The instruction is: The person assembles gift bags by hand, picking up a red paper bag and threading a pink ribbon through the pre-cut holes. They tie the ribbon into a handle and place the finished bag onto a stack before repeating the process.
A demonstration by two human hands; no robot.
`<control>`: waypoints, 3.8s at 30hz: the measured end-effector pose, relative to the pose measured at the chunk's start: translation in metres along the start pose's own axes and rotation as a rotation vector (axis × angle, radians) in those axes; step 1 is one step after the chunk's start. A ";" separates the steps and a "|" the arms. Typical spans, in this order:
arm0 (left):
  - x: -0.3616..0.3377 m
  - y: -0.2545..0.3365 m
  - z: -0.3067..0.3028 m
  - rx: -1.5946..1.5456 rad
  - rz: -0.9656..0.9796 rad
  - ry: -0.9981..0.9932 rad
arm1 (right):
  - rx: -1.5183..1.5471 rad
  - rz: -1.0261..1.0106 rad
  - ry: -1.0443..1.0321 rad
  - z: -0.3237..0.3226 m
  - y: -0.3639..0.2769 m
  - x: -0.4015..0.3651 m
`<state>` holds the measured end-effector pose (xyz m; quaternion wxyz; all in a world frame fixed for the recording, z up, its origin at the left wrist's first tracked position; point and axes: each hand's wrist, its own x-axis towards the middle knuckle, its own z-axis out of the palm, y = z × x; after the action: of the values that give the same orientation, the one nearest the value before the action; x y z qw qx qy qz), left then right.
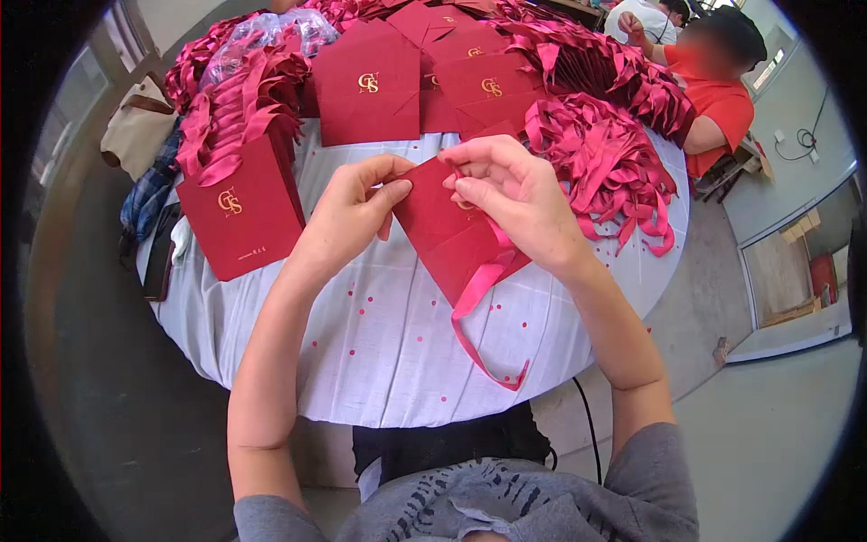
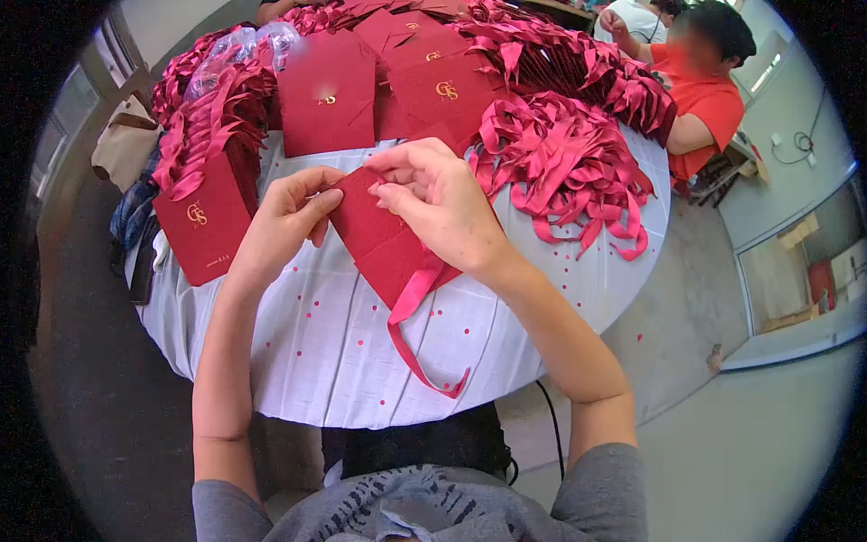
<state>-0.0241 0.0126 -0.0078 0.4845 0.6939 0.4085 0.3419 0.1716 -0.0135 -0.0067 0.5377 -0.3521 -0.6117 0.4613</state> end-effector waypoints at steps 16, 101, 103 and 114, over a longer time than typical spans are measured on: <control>-0.003 0.002 -0.002 -0.118 0.004 -0.026 | -0.203 0.045 0.014 0.005 -0.009 -0.010; -0.028 0.035 0.033 0.648 0.645 0.313 | -0.911 0.216 -0.821 -0.007 -0.091 0.077; -0.029 0.038 0.034 0.631 0.650 0.312 | -0.876 0.218 -0.731 -0.008 -0.092 0.066; -0.028 0.035 0.039 0.554 0.652 0.369 | -0.619 0.130 -0.441 -0.008 -0.077 0.053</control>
<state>0.0059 -0.0346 0.0115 0.0672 0.8169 0.3243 0.4722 0.1748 0.0122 0.0839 0.2312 -0.4282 -0.7994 0.3524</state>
